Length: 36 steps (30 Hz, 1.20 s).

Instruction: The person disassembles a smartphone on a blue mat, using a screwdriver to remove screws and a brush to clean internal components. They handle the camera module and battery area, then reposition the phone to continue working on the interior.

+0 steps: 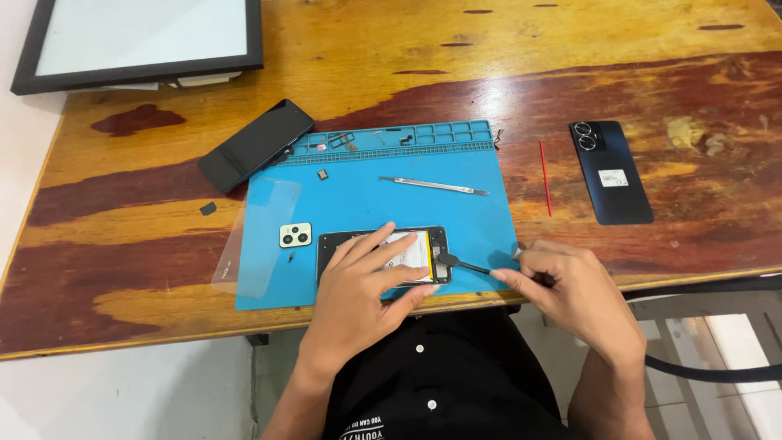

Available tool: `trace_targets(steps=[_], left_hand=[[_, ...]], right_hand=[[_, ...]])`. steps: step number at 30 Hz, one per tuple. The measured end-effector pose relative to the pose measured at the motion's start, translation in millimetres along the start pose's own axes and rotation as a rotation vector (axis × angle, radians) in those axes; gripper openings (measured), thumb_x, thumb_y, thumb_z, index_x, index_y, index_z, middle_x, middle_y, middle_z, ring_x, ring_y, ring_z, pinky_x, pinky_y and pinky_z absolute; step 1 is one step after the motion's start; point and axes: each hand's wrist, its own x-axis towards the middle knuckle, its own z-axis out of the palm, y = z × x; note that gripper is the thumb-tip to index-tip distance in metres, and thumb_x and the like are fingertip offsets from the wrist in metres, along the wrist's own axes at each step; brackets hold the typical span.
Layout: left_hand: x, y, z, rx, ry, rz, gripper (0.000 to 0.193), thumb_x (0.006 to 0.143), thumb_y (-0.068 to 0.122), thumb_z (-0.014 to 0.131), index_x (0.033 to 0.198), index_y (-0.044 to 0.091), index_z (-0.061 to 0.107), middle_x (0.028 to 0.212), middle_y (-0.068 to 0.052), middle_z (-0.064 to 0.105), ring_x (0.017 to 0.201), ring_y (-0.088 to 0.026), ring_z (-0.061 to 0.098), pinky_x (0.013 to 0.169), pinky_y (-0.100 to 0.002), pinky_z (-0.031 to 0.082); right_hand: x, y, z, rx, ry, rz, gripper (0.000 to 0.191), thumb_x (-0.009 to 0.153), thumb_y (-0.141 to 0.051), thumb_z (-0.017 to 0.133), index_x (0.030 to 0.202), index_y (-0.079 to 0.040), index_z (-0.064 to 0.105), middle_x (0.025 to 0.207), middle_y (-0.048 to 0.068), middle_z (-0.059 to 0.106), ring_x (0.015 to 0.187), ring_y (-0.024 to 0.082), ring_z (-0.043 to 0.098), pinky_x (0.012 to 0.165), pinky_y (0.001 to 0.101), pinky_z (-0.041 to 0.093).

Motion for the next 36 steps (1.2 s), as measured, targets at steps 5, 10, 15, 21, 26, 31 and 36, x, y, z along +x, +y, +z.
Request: trace_targets(steps=[5, 10, 15, 21, 26, 31, 36], left_hand=[[-2.6, 0.7, 0.8, 0.011, 0.023, 0.026, 0.019, 0.082, 0.033, 0.083, 0.092, 0.017, 0.083, 0.122, -0.007, 0.074, 0.129, -0.032, 0.061, 0.105, -0.045, 0.043], [-12.3, -0.4, -13.1, -0.067, 0.351, 0.088, 0.011, 0.078, 0.018, 0.083, 0.085, 0.011, 0.077, 0.100, 0.000, 0.076, 0.103, -0.022, 0.069, 0.090, -0.035, 0.051], [-23.6, -12.4, -35.9, 0.084, 0.446, 0.119, 0.011, 0.074, 0.015, 0.083, 0.074, 0.011, 0.073, 0.078, 0.001, 0.073, 0.081, -0.019, 0.067, 0.072, -0.033, 0.046], [-34.6, -27.0, -29.7, 0.089, 0.544, 0.028, 0.026, 0.085, 0.008, 0.077, 0.065, 0.007, 0.061, 0.064, -0.001, 0.060, 0.066, -0.018, 0.056, 0.061, -0.031, 0.038], [-47.1, -41.5, -23.8, -0.205, 0.606, -0.289, 0.047, 0.097, 0.007, 0.070, 0.062, 0.002, 0.039, 0.058, -0.002, 0.032, 0.055, -0.011, 0.027, 0.055, -0.030, 0.019], [-51.0, -48.9, -24.4, -0.368, 0.647, -0.273, 0.047, 0.103, 0.010, 0.060, 0.062, 0.004, 0.040, 0.055, 0.002, 0.038, 0.052, -0.005, 0.029, 0.051, -0.028, 0.021], [-51.2, -43.6, -24.5, -0.337, 0.627, -0.257, 0.047, 0.103, 0.009, 0.060, 0.060, 0.004, 0.040, 0.054, 0.002, 0.037, 0.051, -0.005, 0.028, 0.051, -0.028, 0.020]], right_hand=[[17.0, -6.6, 5.3, -0.128, 0.110, -0.145, 0.040, 0.087, -0.030, 0.079, 0.069, 0.002, 0.063, 0.065, 0.015, 0.056, 0.056, 0.032, 0.053, 0.053, 0.0421, 0.042], [22.6, -18.4, 13.0, -0.121, 0.135, -0.141, 0.036, 0.085, -0.032, 0.078, 0.072, 0.000, 0.065, 0.065, 0.014, 0.059, 0.057, 0.033, 0.057, 0.053, 0.0435, 0.043], [35.8, -38.5, 23.6, -0.140, 0.117, -0.297, 0.032, 0.086, -0.035, 0.076, 0.078, -0.005, 0.069, 0.071, 0.012, 0.064, 0.063, 0.034, 0.063, 0.055, 0.0438, 0.048], [46.9, -75.7, 57.4, -0.138, 0.079, -0.370, 0.029, 0.089, -0.036, 0.072, 0.084, -0.008, 0.072, 0.078, 0.011, 0.066, 0.066, 0.036, 0.066, 0.055, 0.0460, 0.051], [45.0, -92.8, 71.2, -0.084, -0.011, -0.379, 0.032, 0.090, -0.038, 0.073, 0.079, -0.008, 0.071, 0.077, 0.011, 0.065, 0.067, 0.037, 0.065, 0.056, 0.0474, 0.050], [46.4, -88.6, 57.8, -0.037, -0.046, -0.377, 0.032, 0.086, -0.039, 0.074, 0.077, -0.009, 0.072, 0.073, 0.010, 0.065, 0.064, 0.035, 0.065, 0.055, 0.0463, 0.050], [54.5, -93.2, 66.1, -0.104, 0.019, -0.323, 0.036, 0.089, -0.040, 0.075, 0.076, -0.007, 0.069, 0.071, 0.011, 0.063, 0.066, 0.035, 0.065, 0.057, 0.0459, 0.050]])
